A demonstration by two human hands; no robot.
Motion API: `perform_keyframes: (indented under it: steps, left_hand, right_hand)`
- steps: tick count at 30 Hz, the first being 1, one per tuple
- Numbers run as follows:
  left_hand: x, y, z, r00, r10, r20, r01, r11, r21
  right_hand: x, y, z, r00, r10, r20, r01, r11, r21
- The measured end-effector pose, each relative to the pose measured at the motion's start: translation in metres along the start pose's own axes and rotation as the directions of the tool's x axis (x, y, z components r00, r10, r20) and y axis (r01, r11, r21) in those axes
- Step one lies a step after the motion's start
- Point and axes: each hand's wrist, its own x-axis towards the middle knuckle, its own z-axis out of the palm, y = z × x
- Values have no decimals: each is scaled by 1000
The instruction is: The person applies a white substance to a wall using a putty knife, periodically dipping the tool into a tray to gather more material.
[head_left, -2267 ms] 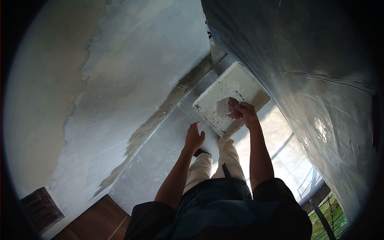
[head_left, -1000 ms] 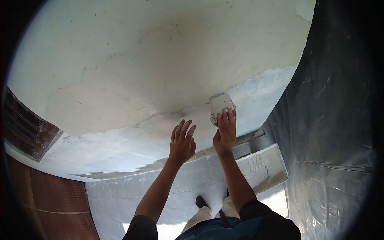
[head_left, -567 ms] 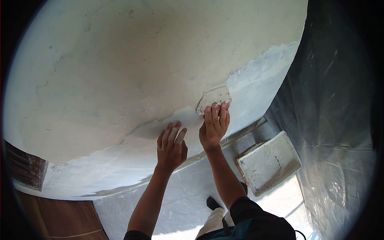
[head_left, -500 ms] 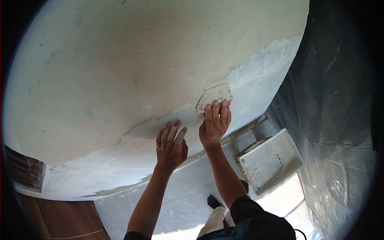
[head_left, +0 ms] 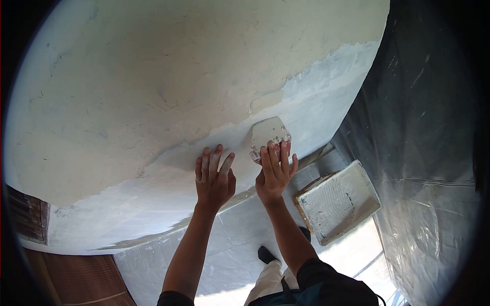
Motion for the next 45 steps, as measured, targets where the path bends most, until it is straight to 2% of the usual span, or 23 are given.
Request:
perform_keyframes:
  steps: [1,4,5,7,8,11,16,19,20,21,23,24,25,28,29,31,33,35,37,39,41,43,45]
  left_hand:
    - [0,1,1,1000,-9,-14,9,1000,-5]
    - [-1,5,4,999,-10,46,7,998,57]
    - [-1,6,4,998,-22,57,19,998,52]
    - [-2,10,5,997,-44,64,41,998,45]
    - [-1,11,5,996,-53,70,50,998,41]
    - [-1,11,5,995,-64,78,61,997,40]
    - [-1,6,1,996,-33,86,28,998,56]
    - [-3,2,-1,994,-19,109,12,998,61]
    - [-3,2,-2,993,-17,121,10,998,56]
    - [-3,1,-2,991,-13,135,7,999,50]
    - [-2,2,-4,991,-12,136,6,999,46]
    - [-1,2,-6,991,-8,134,2,999,43]
    - [0,4,-7,991,-7,134,1,999,45]
    - [2,6,-11,995,-56,85,53,998,29]
    - [2,6,-11,995,-54,86,52,998,23]
    - [3,5,-10,995,-52,88,51,999,14]
    - [1,3,-9,991,-5,131,1,1000,27]
    - [2,7,-11,993,-32,117,30,999,19]
    - [3,7,-13,994,-57,97,55,998,14]
    - [3,7,-12,994,-51,96,51,999,5]
    - [3,6,-13,994,-48,98,48,999,0]
    - [2,8,-15,993,-42,107,43,999,-6]
    - [4,9,-17,991,-50,127,50,999,-1]
  right_hand:
    - [5,2,-18,1000,-17,-2,17,1000,-5]
    - [33,11,-53,990,140,25,-135,866,482]
    - [50,13,-60,992,124,29,-123,869,480]
    - [84,15,-71,875,352,333,-470,453,758]
    - [96,20,-66,867,327,377,-479,334,812]
    - [117,30,-52,892,184,412,-449,456,769]
    - [132,40,-30,899,283,334,-437,539,720]
    - [136,47,-40,871,417,260,-434,404,805]
    - [135,44,-46,842,442,309,-465,304,831]
    - [132,40,-46,843,441,309,-465,305,831]
    - [126,30,-42,910,227,348,-415,474,777]
    - [126,23,-38,914,206,350,-403,563,722]
    - [126,26,-35,914,206,350,-403,562,723]
    - [132,38,-31,894,336,297,-434,480,763]
    - [131,40,-34,859,398,322,-473,376,797]
    - [133,33,-43,863,339,374,-477,302,825]
    - [130,26,-38,898,227,377,-440,490,753]
    - [131,26,-34,888,237,393,-457,536,710]
    - [129,37,-28,839,410,359,-515,384,766]
    - [121,39,-34,803,447,395,-553,310,773]
    - [112,29,-39,705,519,483,-475,-159,865]
    - [103,13,-33,644,502,577,-413,-407,815]
    - [100,-12,-28,579,485,655,-388,-543,745]
